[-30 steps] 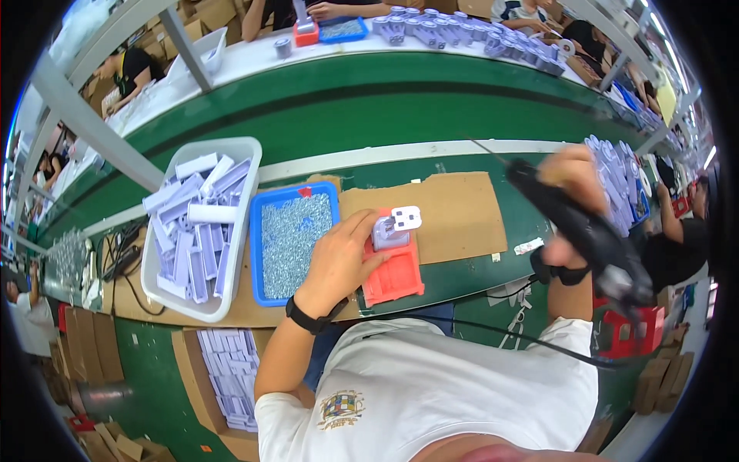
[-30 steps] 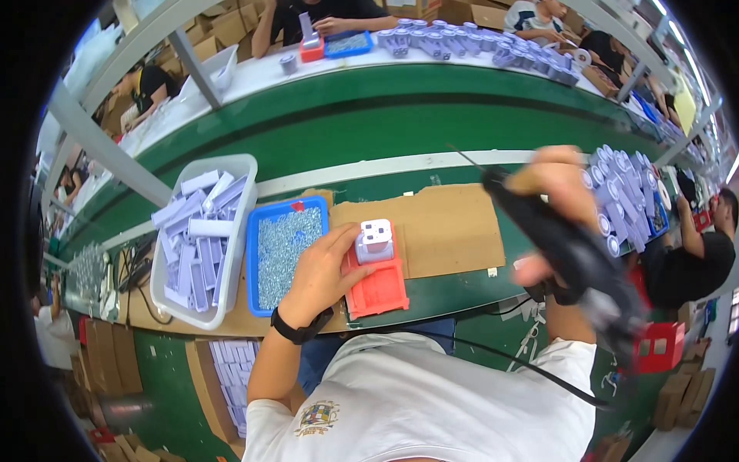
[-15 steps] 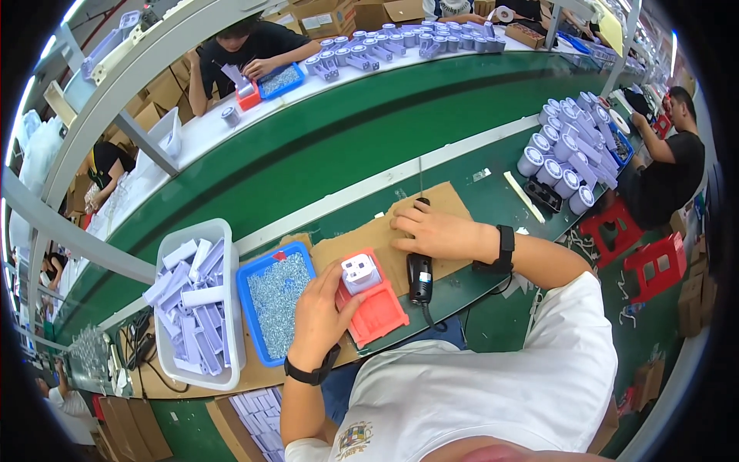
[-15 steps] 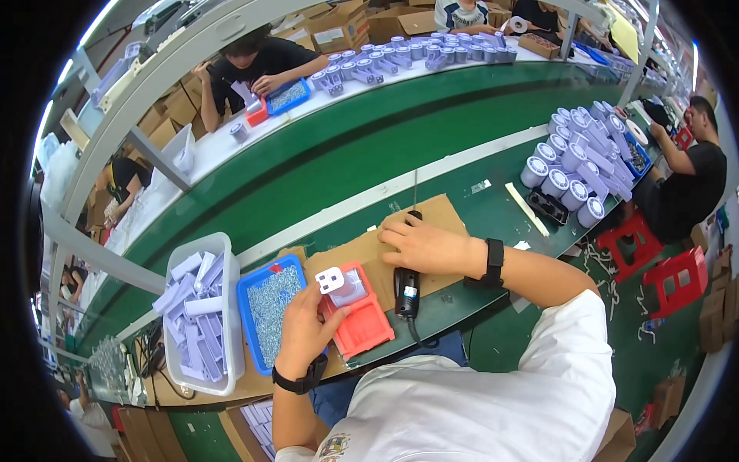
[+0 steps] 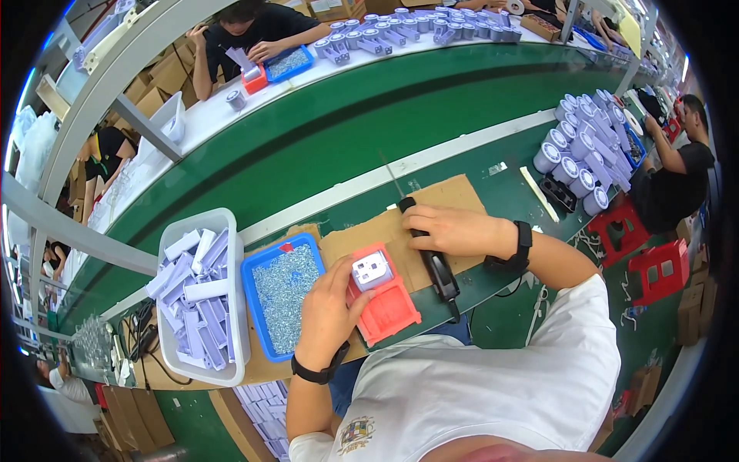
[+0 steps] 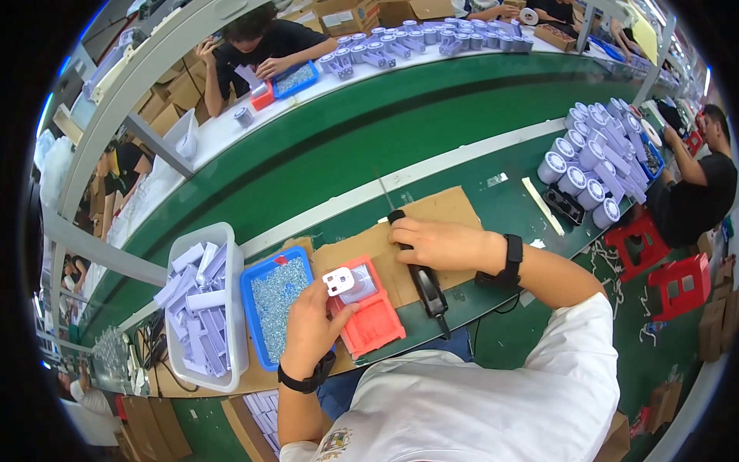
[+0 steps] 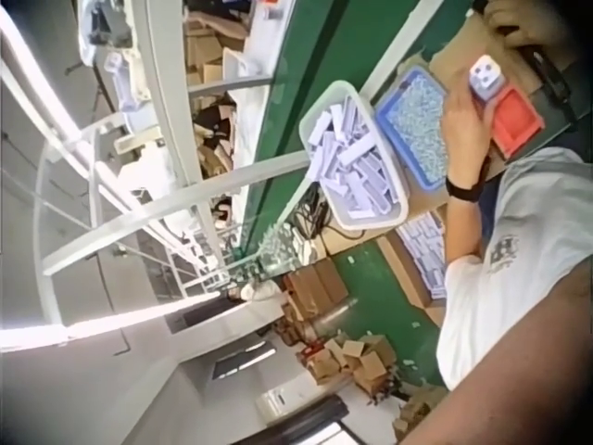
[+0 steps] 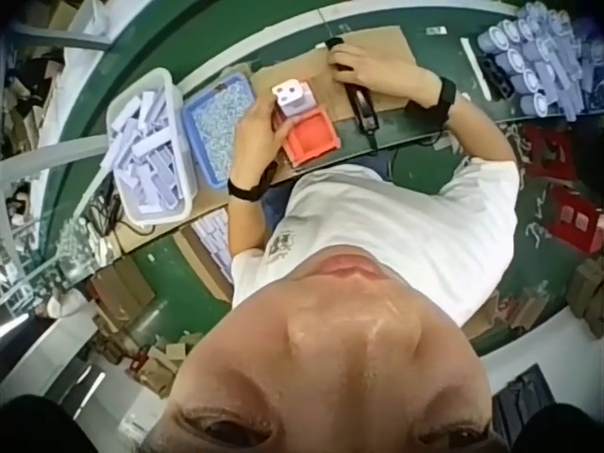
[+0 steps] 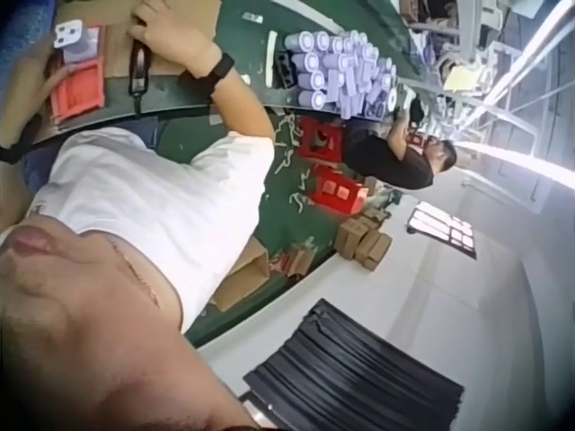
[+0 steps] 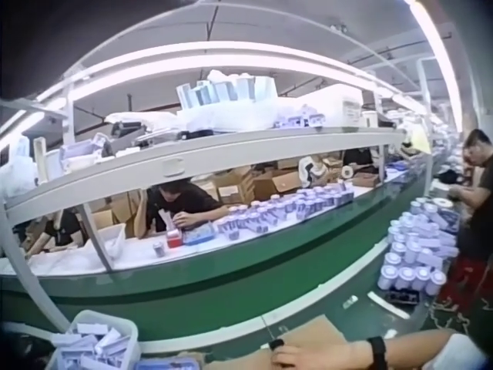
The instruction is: Assembling the plastic housing and internal components of a handheld fan using an electric screwdriver.
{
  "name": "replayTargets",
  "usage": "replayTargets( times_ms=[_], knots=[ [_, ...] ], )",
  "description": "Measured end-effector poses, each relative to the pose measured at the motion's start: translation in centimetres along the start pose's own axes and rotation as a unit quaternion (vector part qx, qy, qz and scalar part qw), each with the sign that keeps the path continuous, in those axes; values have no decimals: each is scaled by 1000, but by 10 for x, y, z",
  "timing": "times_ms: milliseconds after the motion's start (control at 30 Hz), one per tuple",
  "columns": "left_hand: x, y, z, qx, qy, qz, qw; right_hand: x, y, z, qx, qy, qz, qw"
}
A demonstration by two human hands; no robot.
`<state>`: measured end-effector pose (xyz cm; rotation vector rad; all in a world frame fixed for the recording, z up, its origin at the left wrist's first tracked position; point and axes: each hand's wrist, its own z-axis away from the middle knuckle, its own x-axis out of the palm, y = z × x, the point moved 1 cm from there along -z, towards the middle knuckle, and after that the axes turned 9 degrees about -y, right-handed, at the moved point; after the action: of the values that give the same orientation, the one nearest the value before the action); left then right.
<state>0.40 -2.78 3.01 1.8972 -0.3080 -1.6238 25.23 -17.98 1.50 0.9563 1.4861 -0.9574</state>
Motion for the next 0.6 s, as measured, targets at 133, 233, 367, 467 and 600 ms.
replayTargets(
  times_ms=[133, 233, 367, 467, 600],
  knots=[
    [1, 1, 3, 2, -5, -26, 1000, -16, -4, 0, 23, -17, -39, 999],
    [2, -1, 4, 8, 6, -28, 1000, -34, -7, -10, 75, -90, -123, 986],
    [5, 2, 1, 19, 37, -39, 998, -60, -35, -40, 37, 110, -196, 974],
    [7, 6, 3, 14, 36, -60, 997, -75, -60, -45, 17, 103, -192, 976],
    [5, 9, -3, 8, 23, -54, 998, -60, -62, -60, 40, 61, -146, 987]
  ],
)
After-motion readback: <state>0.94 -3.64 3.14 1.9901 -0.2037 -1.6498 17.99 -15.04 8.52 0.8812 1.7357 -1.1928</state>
